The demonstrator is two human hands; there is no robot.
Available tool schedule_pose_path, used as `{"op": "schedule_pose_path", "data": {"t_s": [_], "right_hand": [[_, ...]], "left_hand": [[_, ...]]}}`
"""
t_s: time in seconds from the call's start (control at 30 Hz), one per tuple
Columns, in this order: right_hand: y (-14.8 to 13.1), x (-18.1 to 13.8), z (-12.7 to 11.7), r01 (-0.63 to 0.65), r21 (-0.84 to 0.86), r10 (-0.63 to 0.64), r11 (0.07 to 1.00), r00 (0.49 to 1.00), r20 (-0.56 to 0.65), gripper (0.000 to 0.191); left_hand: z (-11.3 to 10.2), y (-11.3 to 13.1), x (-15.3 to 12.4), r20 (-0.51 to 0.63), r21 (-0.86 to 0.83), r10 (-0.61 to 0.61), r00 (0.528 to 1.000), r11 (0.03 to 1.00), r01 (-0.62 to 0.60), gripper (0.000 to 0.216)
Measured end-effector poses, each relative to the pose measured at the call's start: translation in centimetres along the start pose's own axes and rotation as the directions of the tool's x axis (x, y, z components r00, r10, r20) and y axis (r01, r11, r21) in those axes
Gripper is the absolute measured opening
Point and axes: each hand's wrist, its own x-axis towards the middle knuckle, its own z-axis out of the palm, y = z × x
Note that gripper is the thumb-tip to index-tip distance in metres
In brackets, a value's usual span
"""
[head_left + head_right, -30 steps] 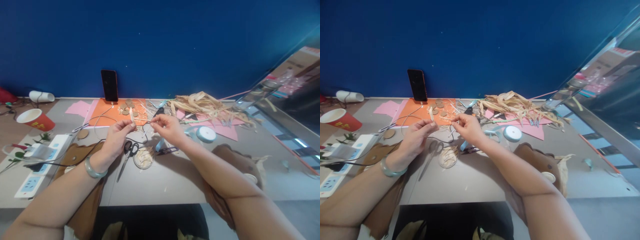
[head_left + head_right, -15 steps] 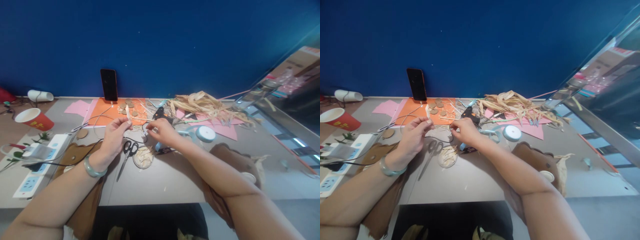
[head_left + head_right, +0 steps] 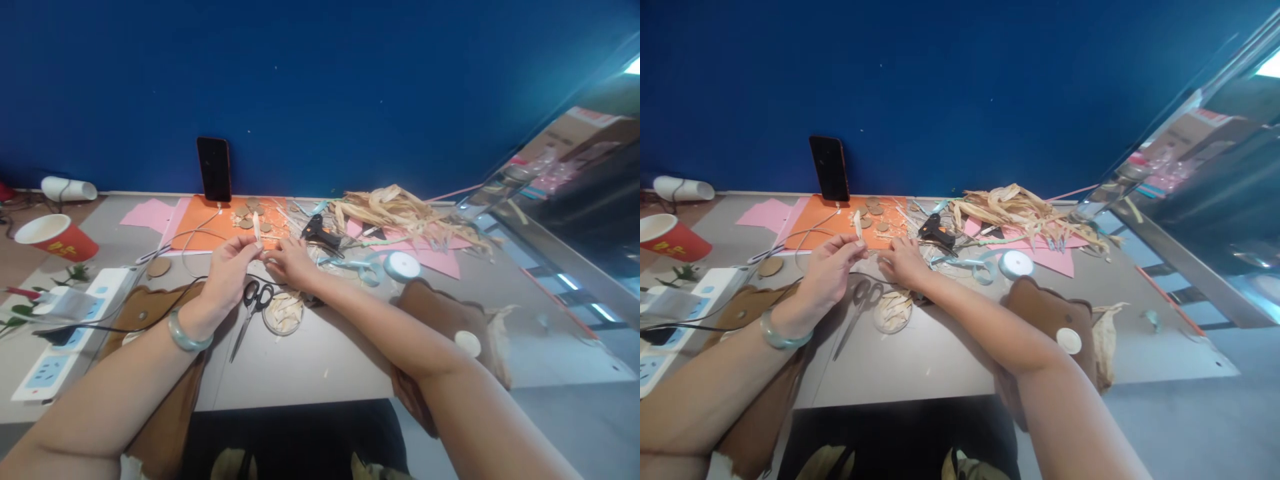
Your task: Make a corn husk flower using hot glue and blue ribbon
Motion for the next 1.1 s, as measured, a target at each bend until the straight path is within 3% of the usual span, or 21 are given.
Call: {"op": "schedule_pose_path", "data": {"t_s": [0.27,0.33,0.43,0.57,0.73,0.97,1.1], "right_hand": [[-1.4,0.7,0.2,-0.075,-0.054,0.078,0.996,0.996,0.042,0.02],[-0.8,0.4,-0.5,-0.07,0.023,0.069,0.997,0.998,0.012,0.018],[0.1,-0.1,-2.2,-0.085,0.272,0.1,0.958,0.994,-0.04,0.015],[0.4,-0.6,-4.3,-0.185,0.693,0.17,0.697,0.981,0.09,0.019],[0.2,-0.8,-4.9,-0.283,0.885,0.215,0.369,0.953,0.215,0.022],[0.0,-1.1,-5.2,-0.298,0.946,0.192,0.126,0.943,0.271,0.036],[-0.4,-1.2,-5.4,-0.217,0.973,0.158,0.078,0.966,0.203,0.042]], "left_hand": [[-0.2,-0.1,0.3,-0.011,-0.003,-0.006,1.0,1.0,0.006,0.016],[-0.4,-0.2,0.4,-0.015,-0.013,-0.007,1.0,1.0,0.006,0.018],[-0.4,-0.1,0.4,-0.015,-0.004,-0.013,1.0,1.0,0.013,0.018],[-0.2,0.2,0.2,-0.003,0.023,-0.026,1.0,0.999,0.026,0.017],[0.0,0.6,-0.2,0.049,0.088,-0.036,0.998,0.996,0.031,0.016],[-0.1,0.2,-0.3,0.091,0.055,-0.049,0.995,0.997,0.044,0.017],[0.0,0.2,-0.5,0.127,0.026,-0.055,0.99,0.998,0.052,0.019]]}}
